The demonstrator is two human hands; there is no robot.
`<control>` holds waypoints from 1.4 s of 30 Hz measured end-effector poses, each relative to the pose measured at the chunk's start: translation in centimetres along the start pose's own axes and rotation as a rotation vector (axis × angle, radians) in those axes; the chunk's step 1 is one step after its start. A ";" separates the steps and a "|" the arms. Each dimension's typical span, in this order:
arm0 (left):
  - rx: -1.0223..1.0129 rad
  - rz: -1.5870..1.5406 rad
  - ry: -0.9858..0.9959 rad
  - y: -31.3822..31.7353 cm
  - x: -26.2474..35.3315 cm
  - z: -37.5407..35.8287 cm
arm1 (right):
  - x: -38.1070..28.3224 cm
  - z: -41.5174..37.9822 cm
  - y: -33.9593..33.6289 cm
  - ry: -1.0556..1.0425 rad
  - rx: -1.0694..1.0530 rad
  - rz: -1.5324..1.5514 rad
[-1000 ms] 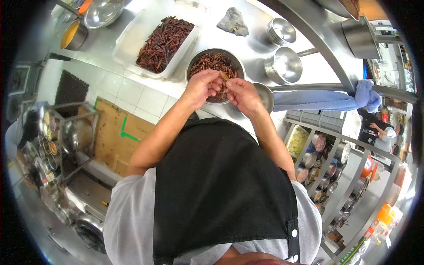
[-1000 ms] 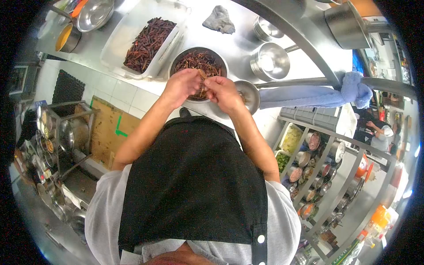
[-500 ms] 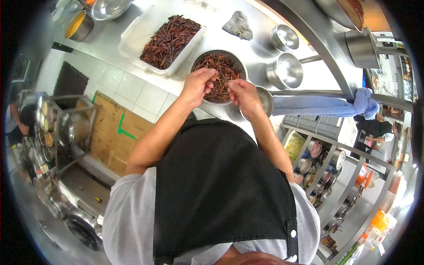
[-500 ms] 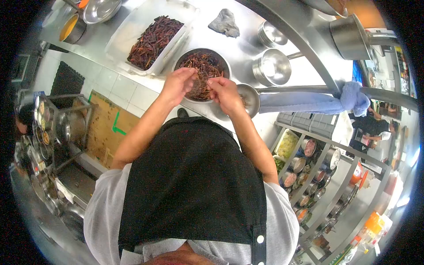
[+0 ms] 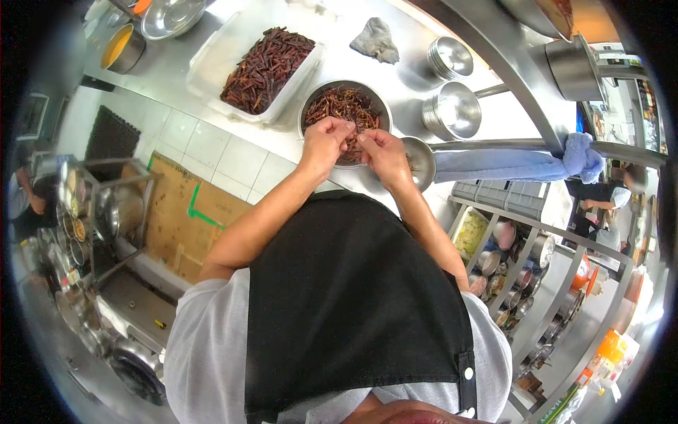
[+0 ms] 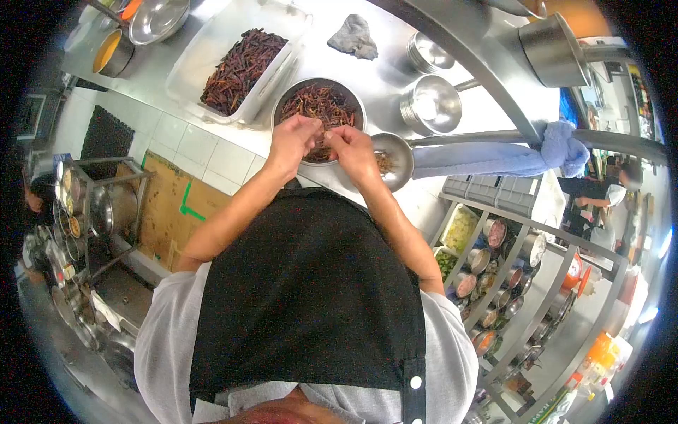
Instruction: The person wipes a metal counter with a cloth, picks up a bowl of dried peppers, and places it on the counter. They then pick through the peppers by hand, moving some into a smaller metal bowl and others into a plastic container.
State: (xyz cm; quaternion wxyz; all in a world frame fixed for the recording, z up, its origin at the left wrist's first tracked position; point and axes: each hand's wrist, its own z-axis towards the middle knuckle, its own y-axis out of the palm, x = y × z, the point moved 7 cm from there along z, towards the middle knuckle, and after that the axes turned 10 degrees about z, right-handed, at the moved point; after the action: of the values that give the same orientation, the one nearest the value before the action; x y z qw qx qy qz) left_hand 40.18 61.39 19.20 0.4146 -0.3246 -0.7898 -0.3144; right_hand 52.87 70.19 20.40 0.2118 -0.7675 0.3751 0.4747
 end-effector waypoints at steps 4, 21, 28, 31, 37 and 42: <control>-0.083 -0.088 -0.059 0.6 -1.3 0.4 | 0.0 -0.4 -0.3 -0.067 -0.014 0.022; -0.276 -0.156 -0.130 1.1 -1.8 1.0 | 0.8 -0.7 -1.6 0.072 -0.167 0.123; -0.344 -0.321 -0.237 2.5 -2.5 0.4 | 0.4 -1.0 -1.9 0.065 -0.178 0.200; -0.391 -0.200 -0.154 2.9 -2.4 0.7 | 0.7 -1.1 -2.0 0.072 -0.196 0.174; -0.355 -0.276 -0.169 2.7 -3.1 1.4 | 1.0 -1.7 -3.0 0.049 -0.154 0.181; -0.285 -0.417 -0.248 1.6 -2.4 1.4 | 2.5 -1.4 -10.0 -0.055 0.093 -0.267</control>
State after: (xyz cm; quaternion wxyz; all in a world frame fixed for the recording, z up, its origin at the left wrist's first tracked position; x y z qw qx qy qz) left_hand 41.86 62.84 16.83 0.1910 -0.2461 -0.8321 -0.4588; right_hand 62.12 74.57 18.50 0.3184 -0.7868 0.2851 0.4452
